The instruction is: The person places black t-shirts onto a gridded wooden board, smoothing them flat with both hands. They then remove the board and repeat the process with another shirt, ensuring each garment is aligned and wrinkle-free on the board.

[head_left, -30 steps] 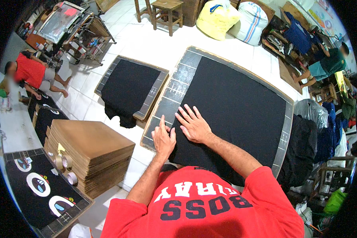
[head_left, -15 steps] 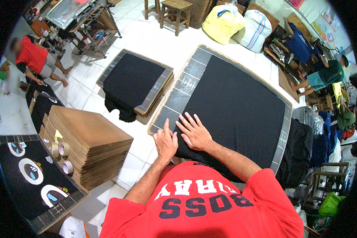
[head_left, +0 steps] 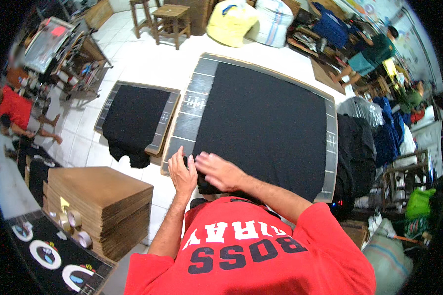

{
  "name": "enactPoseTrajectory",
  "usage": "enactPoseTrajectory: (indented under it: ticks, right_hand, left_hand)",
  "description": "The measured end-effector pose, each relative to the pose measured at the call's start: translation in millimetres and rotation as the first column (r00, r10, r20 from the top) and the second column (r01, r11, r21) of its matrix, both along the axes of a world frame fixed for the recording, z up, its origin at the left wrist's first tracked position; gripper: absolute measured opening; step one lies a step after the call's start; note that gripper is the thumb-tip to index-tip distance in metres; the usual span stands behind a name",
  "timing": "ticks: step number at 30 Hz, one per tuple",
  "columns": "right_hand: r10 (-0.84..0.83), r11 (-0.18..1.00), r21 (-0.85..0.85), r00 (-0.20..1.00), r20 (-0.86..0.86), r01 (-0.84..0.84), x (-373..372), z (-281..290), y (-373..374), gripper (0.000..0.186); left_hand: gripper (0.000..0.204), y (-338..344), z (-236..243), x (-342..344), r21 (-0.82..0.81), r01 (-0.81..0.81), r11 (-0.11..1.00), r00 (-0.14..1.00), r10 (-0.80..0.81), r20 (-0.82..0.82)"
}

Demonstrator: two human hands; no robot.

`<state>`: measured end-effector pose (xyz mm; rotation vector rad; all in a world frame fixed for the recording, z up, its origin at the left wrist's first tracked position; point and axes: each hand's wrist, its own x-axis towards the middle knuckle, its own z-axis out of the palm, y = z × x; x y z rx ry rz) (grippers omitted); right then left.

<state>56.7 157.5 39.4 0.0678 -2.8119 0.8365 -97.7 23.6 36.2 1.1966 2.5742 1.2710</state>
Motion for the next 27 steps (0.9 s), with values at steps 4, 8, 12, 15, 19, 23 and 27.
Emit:
enactPoseTrajectory:
  ticks: [4, 8, 12, 15, 19, 23, 27]
  right_hand:
    - [-0.555, 0.822, 0.065, 0.821, -0.131, 0.566, 73.5, 18.3, 80.4, 0.05]
    - [-0.944, 0.277, -0.126, 0.245, -0.223, 0.952, 184.2, 17.2, 136.0, 0.044]
    - [-0.972, -0.136, -0.121, -0.156, -0.174, 0.983, 300.3, -4.3, 118.9, 0.043]
    - [-0.925, -0.334, -0.155, -0.355, -0.136, 0.93, 375.0, -26.3, 77.0, 0.043]
    - [-0.87, -0.443, -0.038, -0.439, -0.224, 0.896, 450.6, -53.0, 15.0, 0.044]
    - [-0.794, -0.587, -0.022, -0.581, -0.177, 0.809, 495.4, -80.5, -31.9, 0.045]
    - [-0.767, -0.637, -0.066, -0.64, -0.036, 0.768, 513.9, -107.3, -55.6, 0.045]
  left_hand:
    - [0.046, 36.4, 8.6, 19.0, -0.018, 0.178, 0.984, 0.982, -0.179, -0.06]
    - [0.063, 90.0, 5.1, 46.4, 0.004, 0.433, 0.901, 0.885, -0.424, -0.194]
    - [0.072, 148.9, -6.7, 71.4, -0.228, 0.588, 0.776, 0.74, -0.63, -0.238]
    - [0.075, 197.1, -18.8, 86.1, -0.32, 0.636, 0.702, 0.656, -0.711, -0.255]
    - [0.08, 242.2, -25.6, 98.0, -0.394, 0.571, 0.72, 0.655, -0.689, -0.309]
    - [0.086, 230.4, -14.9, 124.3, -0.429, 0.731, 0.531, 0.406, -0.844, -0.351]
    - [0.086, 148.6, 1.4, 167.5, -0.485, 0.859, 0.16, 0.062, -0.975, -0.213]
